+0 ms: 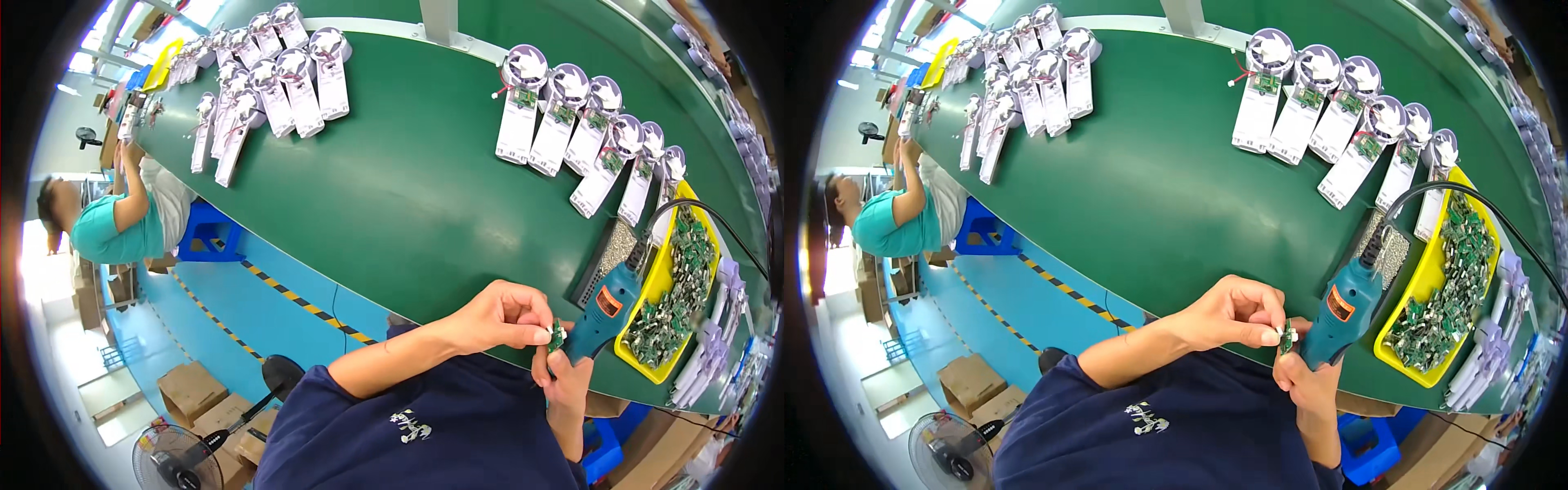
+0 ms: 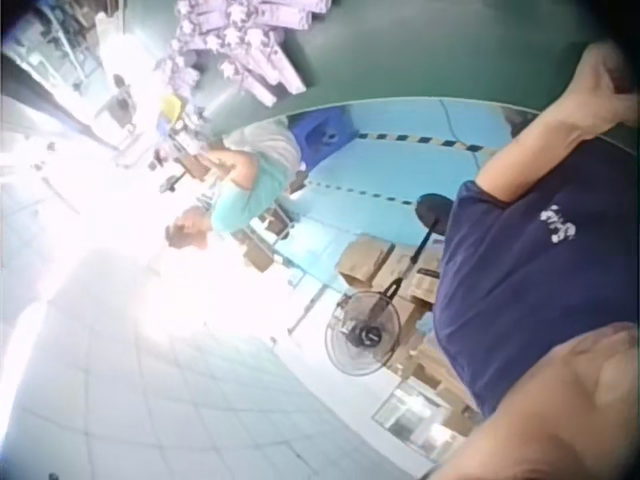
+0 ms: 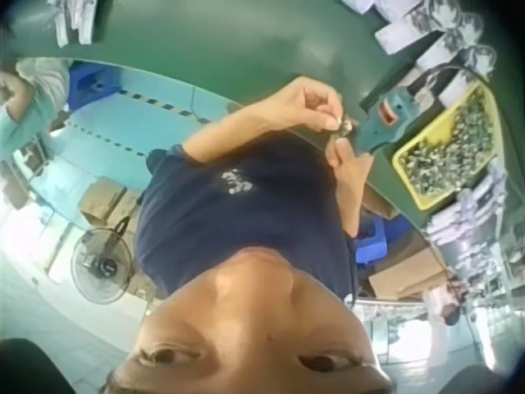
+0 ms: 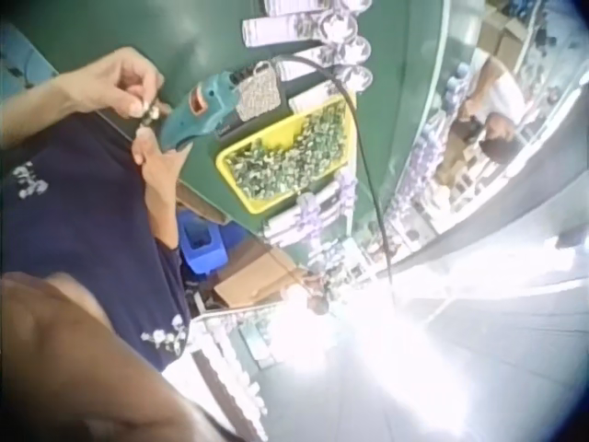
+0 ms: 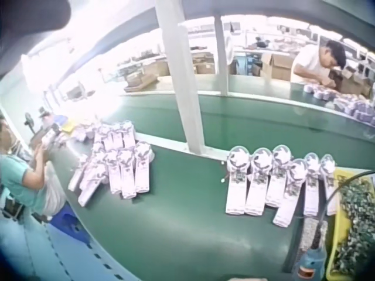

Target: Assembling handheld fans by placing circuit boards into casings and securing them with an electric screwdriver.

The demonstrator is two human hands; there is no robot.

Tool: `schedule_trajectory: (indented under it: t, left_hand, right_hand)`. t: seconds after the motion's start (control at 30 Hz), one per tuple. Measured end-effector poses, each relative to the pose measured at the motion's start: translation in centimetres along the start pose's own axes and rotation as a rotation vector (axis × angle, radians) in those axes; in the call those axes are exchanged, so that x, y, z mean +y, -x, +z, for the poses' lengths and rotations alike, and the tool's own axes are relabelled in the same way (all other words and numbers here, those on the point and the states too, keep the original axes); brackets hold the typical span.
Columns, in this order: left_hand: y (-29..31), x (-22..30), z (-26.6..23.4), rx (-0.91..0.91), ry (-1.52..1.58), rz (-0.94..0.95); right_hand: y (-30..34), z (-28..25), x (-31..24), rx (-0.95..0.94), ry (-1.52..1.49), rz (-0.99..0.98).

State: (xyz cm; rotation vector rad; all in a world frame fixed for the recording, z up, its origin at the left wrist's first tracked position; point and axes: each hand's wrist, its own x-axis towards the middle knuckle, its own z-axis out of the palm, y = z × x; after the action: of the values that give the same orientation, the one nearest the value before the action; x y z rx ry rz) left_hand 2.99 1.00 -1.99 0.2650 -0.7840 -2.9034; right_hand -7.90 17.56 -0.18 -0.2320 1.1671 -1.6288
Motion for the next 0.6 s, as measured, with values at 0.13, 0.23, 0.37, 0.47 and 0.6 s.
schedule_trajectory:
  t: [0.13,0.23,0.37,0.47,0.6]
  left_hand:
    - [0.0,1.2,-0.1,0.106,-0.339,0.08]
    - [0.6,7.8,-2.0,0.528,-1.532,0.72]
    - [1.4,21.1,-9.9,1.371,-2.225,0.892]
    - [1.9,27.3,-14.5,1.515,-2.2,0.4]
    - [0.8,29.8,-15.1,1.485,-2.188,0.175]
  right_hand:
    - [-0.4,0.2,0.1,0.078,0.0,0.012]
    - [-1.0,1.2,-1.0,0.071,0.02,-0.017]
    - [-1.1,0.7,-0.4,0.065,-0.022,-0.052]
    - [-1.4,0.8,0.1,0.041,-0.06,-0.024]
    - [-1.4,0.8,0.0,0.026,-0.038,-0.036]
